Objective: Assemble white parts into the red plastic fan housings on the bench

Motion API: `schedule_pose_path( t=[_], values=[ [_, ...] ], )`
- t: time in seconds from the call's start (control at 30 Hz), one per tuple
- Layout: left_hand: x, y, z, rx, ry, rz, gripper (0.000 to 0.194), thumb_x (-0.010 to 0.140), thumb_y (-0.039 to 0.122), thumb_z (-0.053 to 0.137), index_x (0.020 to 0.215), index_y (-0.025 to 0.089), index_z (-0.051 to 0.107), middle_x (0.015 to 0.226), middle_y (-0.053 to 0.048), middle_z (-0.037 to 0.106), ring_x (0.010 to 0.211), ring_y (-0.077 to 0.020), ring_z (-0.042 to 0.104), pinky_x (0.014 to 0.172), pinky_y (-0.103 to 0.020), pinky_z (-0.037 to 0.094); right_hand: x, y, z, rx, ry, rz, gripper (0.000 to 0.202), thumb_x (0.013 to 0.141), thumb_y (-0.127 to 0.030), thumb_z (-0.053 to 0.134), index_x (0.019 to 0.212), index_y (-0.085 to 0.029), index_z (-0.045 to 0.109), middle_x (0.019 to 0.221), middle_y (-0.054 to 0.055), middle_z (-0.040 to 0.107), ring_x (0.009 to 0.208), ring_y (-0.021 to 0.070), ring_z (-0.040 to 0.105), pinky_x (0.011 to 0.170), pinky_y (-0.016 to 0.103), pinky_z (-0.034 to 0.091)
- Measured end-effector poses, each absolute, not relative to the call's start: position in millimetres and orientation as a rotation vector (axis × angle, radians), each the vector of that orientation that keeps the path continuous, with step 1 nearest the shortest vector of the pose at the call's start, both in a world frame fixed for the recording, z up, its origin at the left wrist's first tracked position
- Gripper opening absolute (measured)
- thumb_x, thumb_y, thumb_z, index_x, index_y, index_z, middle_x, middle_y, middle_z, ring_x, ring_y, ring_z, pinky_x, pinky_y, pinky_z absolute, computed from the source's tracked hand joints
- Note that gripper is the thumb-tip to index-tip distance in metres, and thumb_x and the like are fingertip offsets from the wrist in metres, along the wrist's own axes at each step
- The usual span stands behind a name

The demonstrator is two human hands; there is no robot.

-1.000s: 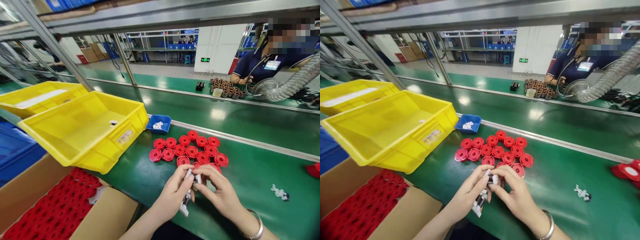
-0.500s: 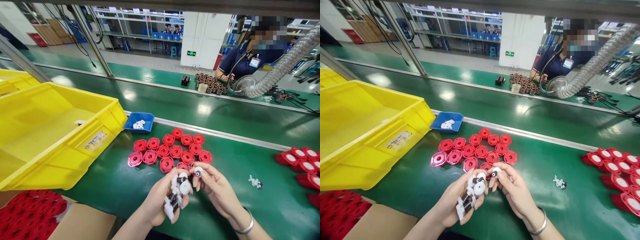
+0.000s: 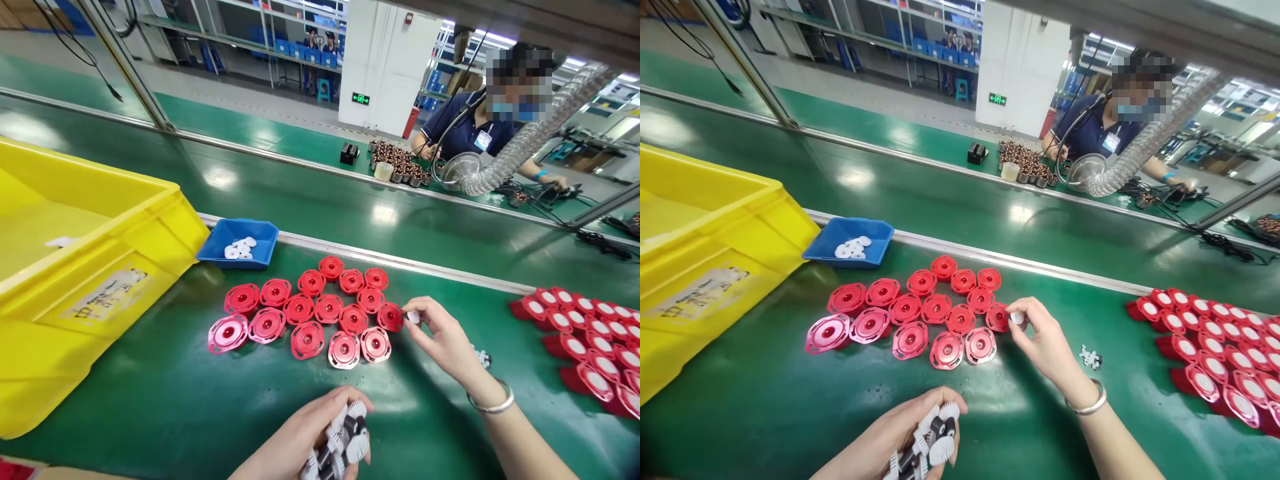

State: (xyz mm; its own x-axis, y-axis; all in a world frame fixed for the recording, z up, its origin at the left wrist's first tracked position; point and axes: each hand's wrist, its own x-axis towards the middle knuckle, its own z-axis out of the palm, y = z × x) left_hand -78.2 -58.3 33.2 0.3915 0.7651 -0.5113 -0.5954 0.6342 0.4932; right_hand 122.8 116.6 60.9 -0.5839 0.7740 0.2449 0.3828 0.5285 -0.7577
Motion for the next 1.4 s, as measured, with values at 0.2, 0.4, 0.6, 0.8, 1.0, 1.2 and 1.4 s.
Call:
schedule_pose_path(
  t=[0.2, 0.4, 0.6, 0.8, 1.0, 1.2, 1.4],
  values=[
    [-80, -53, 19, 0.241, 0.762, 0.802, 0.043, 0.089, 0.055, 0.055, 0.106, 0.017, 0.062, 0.076, -0.01, 0.069, 0.047, -0.0113, 0.059, 0.033, -0.011, 0.038, 117, 135, 57, -0.834, -2.53, 0.632, 0.017, 0.097, -0.025, 0.048, 0.113, -0.023, 0.055, 0.102, 0.008, 0.062, 0.089, 0.0187, 0.061, 0.077, 0.033, 0.054],
    [-85, -53, 13, 0.213, 0.673, 0.802, 0.046, 0.088, 0.057, 0.056, 0.111, 0.017, 0.061, 0.081, -0.011, 0.068, 0.05, -0.013, 0.06, 0.031, -0.011, 0.035, 111, 137, 55, -0.77, -2.617, 0.653, 0.018, 0.098, -0.022, 0.047, 0.115, -0.023, 0.054, 0.104, 0.009, 0.064, 0.091, 0.0187, 0.062, 0.079, 0.034, 0.054],
    [-85, -52, 13, 0.205, 0.671, 0.792, 0.047, 0.086, 0.059, 0.057, 0.11, 0.019, 0.061, 0.082, -0.011, 0.067, 0.052, -0.0131, 0.06, 0.032, -0.01, 0.032, 110, 139, 55, -0.767, -2.646, 0.597, 0.021, 0.098, -0.026, 0.048, 0.117, -0.023, 0.057, 0.104, 0.009, 0.065, 0.091, 0.0202, 0.064, 0.078, 0.036, 0.056],
    [-85, -52, 15, 0.202, 0.686, 0.793, 0.044, 0.088, 0.056, 0.057, 0.109, 0.018, 0.06, 0.08, -0.01, 0.066, 0.052, -0.0123, 0.06, 0.033, -0.009, 0.034, 115, 141, 50, -0.804, -2.662, 0.549, 0.019, 0.1, -0.027, 0.047, 0.116, -0.024, 0.055, 0.104, 0.009, 0.066, 0.091, 0.0204, 0.064, 0.08, 0.038, 0.055],
    [-84, -52, 17, 0.197, 0.714, 0.805, 0.044, 0.088, 0.056, 0.055, 0.109, 0.018, 0.06, 0.079, -0.009, 0.066, 0.051, -0.0121, 0.059, 0.032, -0.011, 0.039, 119, 133, 51, -0.799, -2.629, 0.389, 0.046, 0.094, -0.032, 0.059, 0.136, -0.023, 0.044, 0.129, 0.014, 0.057, 0.118, 0.028, 0.056, 0.097, 0.049, 0.049],
    [-85, -52, 15, 0.208, 0.696, 0.805, 0.043, 0.091, 0.055, 0.053, 0.111, 0.017, 0.06, 0.08, -0.01, 0.066, 0.052, -0.0123, 0.059, 0.032, -0.012, 0.041, 133, 121, 42, -0.713, -2.644, 0.355, 0.04, 0.096, -0.02, 0.053, 0.136, -0.025, 0.048, 0.132, 0.011, 0.059, 0.128, 0.0265, 0.052, 0.106, 0.05, 0.045],
    [-86, -53, 12, 0.226, 0.587, 0.831, 0.047, 0.086, 0.054, 0.062, 0.113, 0.017, 0.061, 0.085, -0.011, 0.065, 0.056, -0.0134, 0.06, 0.033, -0.011, 0.037, 116, 127, 50, -0.735, -2.504, 0.243, 0.038, 0.096, -0.023, 0.053, 0.134, -0.023, 0.052, 0.128, 0.014, 0.061, 0.121, 0.0275, 0.057, 0.102, 0.05, 0.049]
  ],
)
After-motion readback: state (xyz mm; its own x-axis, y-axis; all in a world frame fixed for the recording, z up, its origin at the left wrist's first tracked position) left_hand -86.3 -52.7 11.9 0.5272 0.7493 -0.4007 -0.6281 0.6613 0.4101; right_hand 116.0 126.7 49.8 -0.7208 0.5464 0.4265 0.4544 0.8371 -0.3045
